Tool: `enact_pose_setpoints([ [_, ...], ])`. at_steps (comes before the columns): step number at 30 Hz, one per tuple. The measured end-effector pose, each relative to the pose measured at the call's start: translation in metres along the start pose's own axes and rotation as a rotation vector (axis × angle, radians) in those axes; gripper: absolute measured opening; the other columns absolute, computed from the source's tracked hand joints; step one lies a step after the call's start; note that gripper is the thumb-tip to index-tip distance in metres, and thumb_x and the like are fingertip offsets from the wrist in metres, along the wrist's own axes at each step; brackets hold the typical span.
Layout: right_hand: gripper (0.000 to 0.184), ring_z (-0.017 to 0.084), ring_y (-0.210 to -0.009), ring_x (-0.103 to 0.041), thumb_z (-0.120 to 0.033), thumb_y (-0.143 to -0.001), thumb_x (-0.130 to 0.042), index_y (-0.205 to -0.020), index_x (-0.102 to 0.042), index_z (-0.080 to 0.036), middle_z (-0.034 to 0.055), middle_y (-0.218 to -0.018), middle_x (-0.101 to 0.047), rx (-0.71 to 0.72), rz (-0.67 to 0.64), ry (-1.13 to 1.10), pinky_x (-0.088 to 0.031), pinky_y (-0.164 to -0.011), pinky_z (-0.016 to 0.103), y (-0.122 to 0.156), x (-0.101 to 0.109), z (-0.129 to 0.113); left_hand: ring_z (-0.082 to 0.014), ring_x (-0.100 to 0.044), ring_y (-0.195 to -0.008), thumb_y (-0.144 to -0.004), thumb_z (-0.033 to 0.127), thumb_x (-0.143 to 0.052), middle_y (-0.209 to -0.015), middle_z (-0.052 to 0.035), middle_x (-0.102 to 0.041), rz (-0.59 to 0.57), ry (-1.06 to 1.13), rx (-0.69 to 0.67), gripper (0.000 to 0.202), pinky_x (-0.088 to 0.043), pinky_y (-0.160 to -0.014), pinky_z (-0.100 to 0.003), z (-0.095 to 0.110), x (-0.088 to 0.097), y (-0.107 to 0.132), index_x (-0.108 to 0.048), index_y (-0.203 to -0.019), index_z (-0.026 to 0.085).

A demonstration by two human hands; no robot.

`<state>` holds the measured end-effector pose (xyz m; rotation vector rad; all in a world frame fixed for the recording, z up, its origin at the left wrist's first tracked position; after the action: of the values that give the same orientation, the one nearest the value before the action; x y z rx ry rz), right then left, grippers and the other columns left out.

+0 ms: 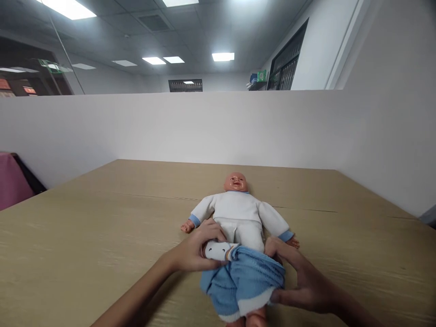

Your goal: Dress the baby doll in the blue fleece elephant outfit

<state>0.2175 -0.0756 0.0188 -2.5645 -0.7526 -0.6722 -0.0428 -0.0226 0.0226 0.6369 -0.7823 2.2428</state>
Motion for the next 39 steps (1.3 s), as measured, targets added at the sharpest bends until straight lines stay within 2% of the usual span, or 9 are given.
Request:
enact_pose_setpoints([
  [4, 0.034, 0.023, -0.087, -0.053, -0.047, -0.084, -0.083, -0.101, -0.065, -0.024, 0.0017, -0.094, -0.057, -0.043, 0.08, -0.171, -0.047, -0.079, 0.033, -0.011, -0.001, 0.017, -0.0203, -0.056, -0.096, -0.083, 0.045, -0.084, -0.097, -0.0054, -0.062, 0.181, 0.147, 0.117, 0.038, -0.043, -0.088, -0.033, -0.029, -0.003, 0.003, -0.066, -0.097, 0.016],
  [8, 0.036, 0.019, -0.08, -0.047, -0.054, -0.087, -0.077, -0.097, -0.061, -0.023, -0.0011, -0.088, -0.048, -0.103, 0.133, -0.424, -0.042, -0.071, 0.028, -0.016, -0.013, 0.04, -0.0158, -0.051, -0.085, -0.082, 0.052, -0.084, -0.091, -0.0011, -0.058, 0.208, 0.301, 0.296, 0.046, -0.04, -0.076, -0.028, -0.051, -0.011, 0.012, -0.063, -0.1, 0.015],
  [14, 0.043, 0.02, -0.078, -0.047, -0.06, -0.079, -0.079, -0.097, -0.064, -0.024, -0.0007, -0.085, -0.05, -0.24, 0.301, -0.691, -0.042, -0.071, 0.03, -0.01, -0.03, 0.066, -0.0153, -0.048, -0.086, -0.083, 0.05, -0.082, -0.09, 0.0017, -0.051, 0.08, 0.374, 0.355, 0.046, -0.039, -0.077, -0.025, -0.049, -0.007, 0.021, -0.058, -0.105, 0.018],
  [18, 0.037, 0.017, -0.072, -0.045, -0.056, -0.083, -0.076, -0.097, -0.062, -0.025, -0.0024, -0.082, -0.049, -0.305, 0.289, -0.856, -0.039, -0.067, 0.028, -0.008, -0.041, 0.067, -0.0147, -0.045, -0.082, -0.088, 0.05, -0.076, -0.084, 0.002, -0.05, -0.069, 0.29, 0.293, 0.038, -0.036, -0.074, -0.026, -0.045, -0.004, 0.018, -0.056, -0.09, 0.017],
  [24, 0.035, 0.016, -0.07, -0.046, -0.051, -0.083, -0.077, -0.097, -0.057, -0.026, -0.0033, -0.082, -0.05, -0.305, 0.297, -0.944, -0.038, -0.065, 0.027, -0.012, -0.042, 0.072, -0.0147, -0.044, -0.083, -0.095, 0.055, -0.069, -0.086, 0.0017, -0.048, -0.081, 0.371, 0.344, 0.039, -0.037, -0.076, -0.026, -0.052, -0.007, 0.018, -0.059, -0.093, 0.017],
  [29, 0.035, 0.018, -0.073, -0.051, -0.05, -0.082, -0.078, -0.097, -0.057, -0.027, -0.0019, -0.086, -0.054, -0.342, 0.295, -0.996, -0.042, -0.066, 0.029, -0.016, -0.042, 0.074, -0.0178, -0.052, -0.095, -0.098, 0.062, -0.062, -0.099, -0.0021, -0.058, 0.013, 0.491, 0.406, 0.047, -0.044, -0.094, -0.031, -0.057, -0.01, 0.018, -0.062, -0.109, 0.017],
  [34, 0.037, 0.019, -0.076, -0.054, -0.051, -0.076, -0.082, -0.093, -0.062, -0.024, 0.0001, -0.085, -0.058, -0.376, 0.302, -1.01, -0.046, -0.068, 0.029, -0.021, -0.04, 0.064, -0.0218, -0.057, -0.114, -0.1, 0.058, -0.063, -0.115, -0.0057, -0.067, 0.086, 0.632, 0.394, 0.045, -0.041, -0.109, -0.035, -0.064, -0.014, 0.016, -0.066, -0.124, 0.02],
  [37, 0.034, 0.017, -0.071, -0.049, -0.053, -0.082, -0.078, -0.093, -0.063, -0.024, -0.001, -0.08, -0.054, -0.362, 0.337, -0.989, -0.044, -0.064, 0.027, -0.019, -0.038, 0.064, -0.0228, -0.059, -0.114, -0.099, 0.055, -0.066, -0.117, -0.0062, -0.068, 0.118, 0.686, 0.425, 0.041, -0.042, -0.106, -0.033, -0.067, -0.017, 0.017, -0.068, -0.122, 0.021],
  [39, 0.034, 0.015, -0.068, -0.044, -0.055, -0.087, -0.075, -0.091, -0.062, -0.024, -0.0024, -0.077, -0.05, -0.352, 0.383, -0.869, -0.04, -0.06, 0.026, -0.016, -0.032, 0.067, -0.0207, -0.058, -0.104, -0.097, 0.056, -0.069, -0.108, -0.0049, -0.067, 0.148, 0.678, 0.442, 0.039, -0.043, -0.095, -0.03, -0.064, -0.016, 0.016, -0.069, -0.112, 0.02],
])
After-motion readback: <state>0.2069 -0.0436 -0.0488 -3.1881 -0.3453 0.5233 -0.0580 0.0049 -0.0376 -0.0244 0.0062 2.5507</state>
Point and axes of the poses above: each hand's wrist, its own y-axis away from the middle knuckle, its own x-axis out of the back of the hand, z = x × y, the point moved 5 cm from there along -y, towards the middle knuckle
